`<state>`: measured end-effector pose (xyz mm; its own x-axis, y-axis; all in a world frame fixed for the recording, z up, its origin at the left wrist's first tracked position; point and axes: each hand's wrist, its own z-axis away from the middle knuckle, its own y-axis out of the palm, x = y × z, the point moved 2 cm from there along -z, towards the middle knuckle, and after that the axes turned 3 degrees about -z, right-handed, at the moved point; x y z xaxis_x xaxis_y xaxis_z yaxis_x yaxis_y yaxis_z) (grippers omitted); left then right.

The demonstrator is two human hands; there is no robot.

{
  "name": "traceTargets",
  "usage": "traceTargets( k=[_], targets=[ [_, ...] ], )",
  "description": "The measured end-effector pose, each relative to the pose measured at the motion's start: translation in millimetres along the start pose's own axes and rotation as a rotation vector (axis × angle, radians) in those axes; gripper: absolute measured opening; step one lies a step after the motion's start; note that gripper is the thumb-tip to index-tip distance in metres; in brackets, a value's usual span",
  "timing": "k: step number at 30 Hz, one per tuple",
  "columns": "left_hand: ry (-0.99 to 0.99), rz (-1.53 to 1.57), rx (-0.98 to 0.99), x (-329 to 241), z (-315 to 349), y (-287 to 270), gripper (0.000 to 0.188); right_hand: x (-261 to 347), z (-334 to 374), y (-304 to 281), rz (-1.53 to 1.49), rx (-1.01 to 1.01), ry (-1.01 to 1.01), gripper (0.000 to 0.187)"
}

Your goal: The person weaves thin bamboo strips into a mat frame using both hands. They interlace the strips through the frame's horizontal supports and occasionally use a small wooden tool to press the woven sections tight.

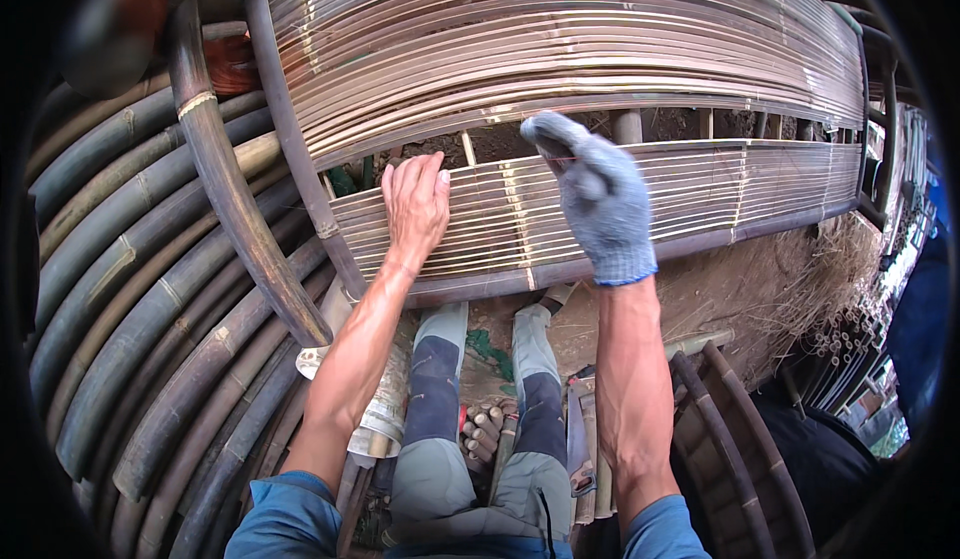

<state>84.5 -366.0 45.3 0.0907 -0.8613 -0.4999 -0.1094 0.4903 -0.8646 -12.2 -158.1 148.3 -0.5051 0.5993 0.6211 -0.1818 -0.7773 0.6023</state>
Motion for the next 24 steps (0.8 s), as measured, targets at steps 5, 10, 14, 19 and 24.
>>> traceTargets(
  k=[5, 10, 14, 19, 24],
  targets=[
    [0.025, 0.021, 0.133, 11.6, 1.2, 13.6, 0.017, 11.6, 1.4, -26.7, 1.490, 0.112, -0.332, 0.036],
    [0.021, -0.051, 0.113, 7.0, 4.1, 19.7, 0.016, -81.4, 79.9, -12.0, 1.944, 0.479, 0.051, 0.013],
    [0.044, -0.059, 0.123, 8.7, 0.5, 20.9, 0.017, -107.6, 62.9, 29.9, 1.723, 0.457, -0.495, 0.008],
    [0.047, -0.054, 0.144, 4.2, 2.9, 18.8, 0.015, -54.1, 77.9, -67.5, 1.543, 0.373, 0.273, 0.016],
    [0.045, -0.083, 0.185, 6.9, 2.6, 22.8, 0.019, -55.5, 99.3, -87.4, 1.597, 0.260, -0.320, 0.018]
  ],
)
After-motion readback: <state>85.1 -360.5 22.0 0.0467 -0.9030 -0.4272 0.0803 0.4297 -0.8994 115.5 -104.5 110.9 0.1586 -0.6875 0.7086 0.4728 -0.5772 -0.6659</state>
